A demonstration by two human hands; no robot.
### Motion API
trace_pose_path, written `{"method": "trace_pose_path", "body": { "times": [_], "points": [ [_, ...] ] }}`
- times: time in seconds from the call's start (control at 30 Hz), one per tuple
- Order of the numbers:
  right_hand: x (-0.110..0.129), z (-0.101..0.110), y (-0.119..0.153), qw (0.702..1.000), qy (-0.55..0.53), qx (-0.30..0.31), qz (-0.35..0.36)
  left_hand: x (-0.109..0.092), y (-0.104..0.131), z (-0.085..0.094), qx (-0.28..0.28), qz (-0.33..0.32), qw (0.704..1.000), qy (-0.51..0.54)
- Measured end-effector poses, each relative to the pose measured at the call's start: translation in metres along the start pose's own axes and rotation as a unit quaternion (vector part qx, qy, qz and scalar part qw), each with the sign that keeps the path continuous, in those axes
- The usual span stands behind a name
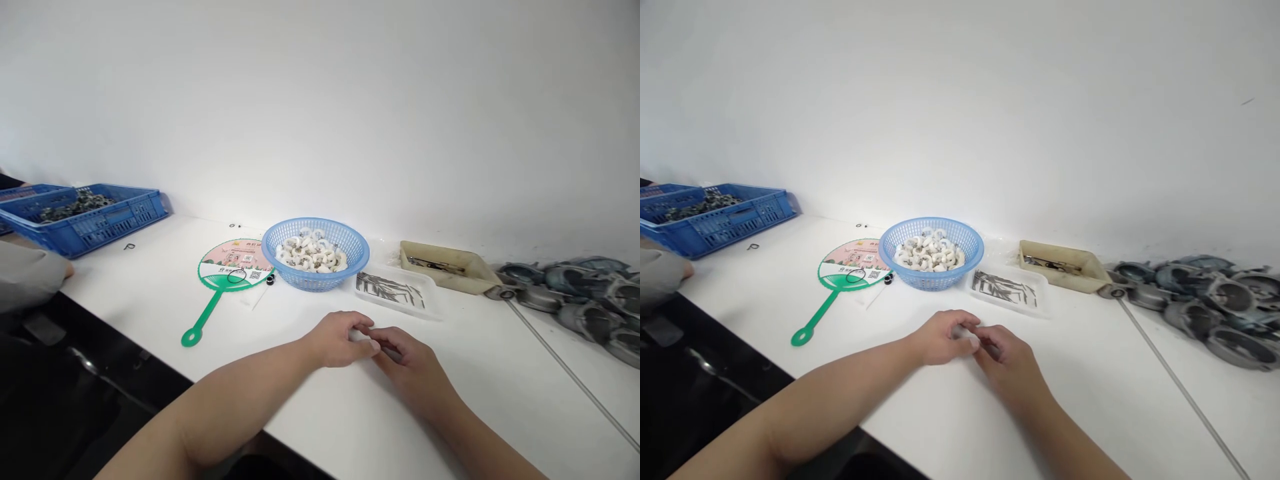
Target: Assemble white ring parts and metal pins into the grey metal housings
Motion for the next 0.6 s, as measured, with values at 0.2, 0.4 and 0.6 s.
{"method": "trace_pose_path", "body": {
  "times": [0.2,0.4,0.6],
  "points": [
    [-0.0009,0.0003,-0.0001,1.0,-0.012,-0.003,0.001,-0.0003,-0.0005,-0.0003,0.0,-0.01,1.0,-0.013],
    [-0.0048,0.0008,-0.0017,1.0,0.003,-0.002,-0.001,0.0028,-0.0024,-0.0013,0.001,-0.008,1.0,-0.016],
    [-0.0066,0.0013,0.0021,0.999,0.031,0.009,0.025,0.0045,-0.0011,-0.0074,-0.01,-0.043,0.999,-0.004]
  ]
}}
Point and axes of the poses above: each hand's wrist, its own y-axis away from the middle knuckle, its own z-axis out of the back of the hand, x = y × z, the point moved 1 cm from there along -y, towards the middle knuckle, and after that the axes turned 15 degrees about x, right-handed, at the moved point
